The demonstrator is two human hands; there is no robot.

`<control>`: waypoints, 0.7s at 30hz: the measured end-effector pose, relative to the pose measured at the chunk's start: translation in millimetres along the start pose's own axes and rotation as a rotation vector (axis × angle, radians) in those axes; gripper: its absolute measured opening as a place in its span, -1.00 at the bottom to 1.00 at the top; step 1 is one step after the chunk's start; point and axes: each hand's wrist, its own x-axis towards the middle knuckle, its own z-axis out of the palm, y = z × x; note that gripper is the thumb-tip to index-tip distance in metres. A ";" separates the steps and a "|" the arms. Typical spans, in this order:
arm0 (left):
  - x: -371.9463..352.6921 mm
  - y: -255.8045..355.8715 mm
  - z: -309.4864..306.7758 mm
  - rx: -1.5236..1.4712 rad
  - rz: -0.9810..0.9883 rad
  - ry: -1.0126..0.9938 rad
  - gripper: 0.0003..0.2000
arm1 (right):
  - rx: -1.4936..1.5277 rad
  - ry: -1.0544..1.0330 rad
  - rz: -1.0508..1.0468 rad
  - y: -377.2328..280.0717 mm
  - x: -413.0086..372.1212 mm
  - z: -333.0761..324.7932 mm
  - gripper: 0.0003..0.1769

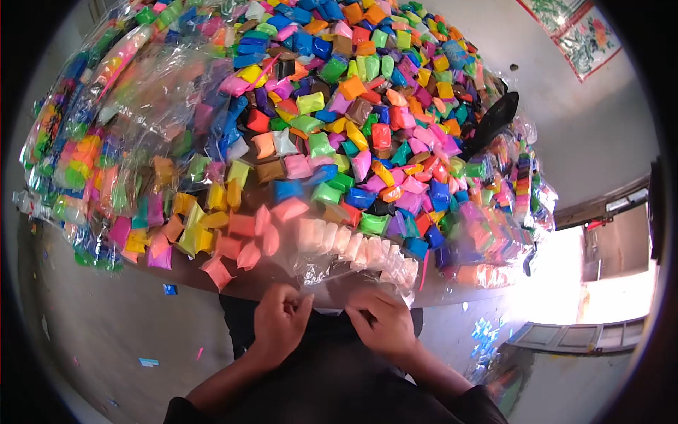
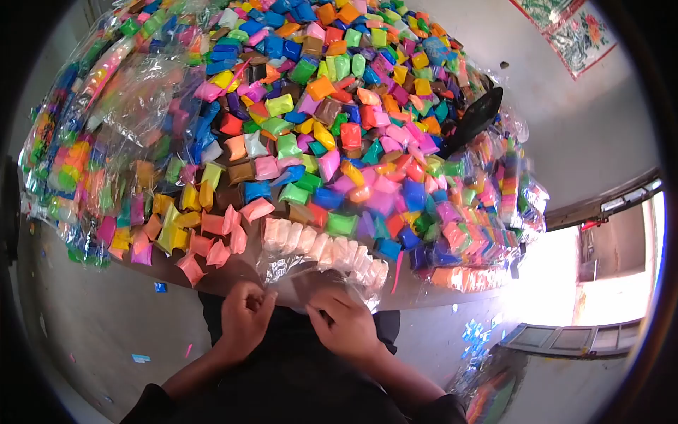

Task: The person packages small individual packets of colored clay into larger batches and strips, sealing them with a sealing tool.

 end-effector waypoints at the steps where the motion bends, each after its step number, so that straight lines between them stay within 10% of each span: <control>1: 2.5 1.6 -6.1 0.116 -0.027 0.055 -0.75 | -0.035 0.005 0.066 10.6 -24.6 -4.5 -0.73; 10: 69.0 3.5 24.0 0.383 0.182 0.094 -0.28 | -0.236 0.668 0.389 67.1 -49.5 -2.6 -0.52; 21: 82.5 14.3 15.5 0.200 0.278 0.131 -0.73 | -0.180 0.365 0.322 87.3 -18.9 -55.4 -0.74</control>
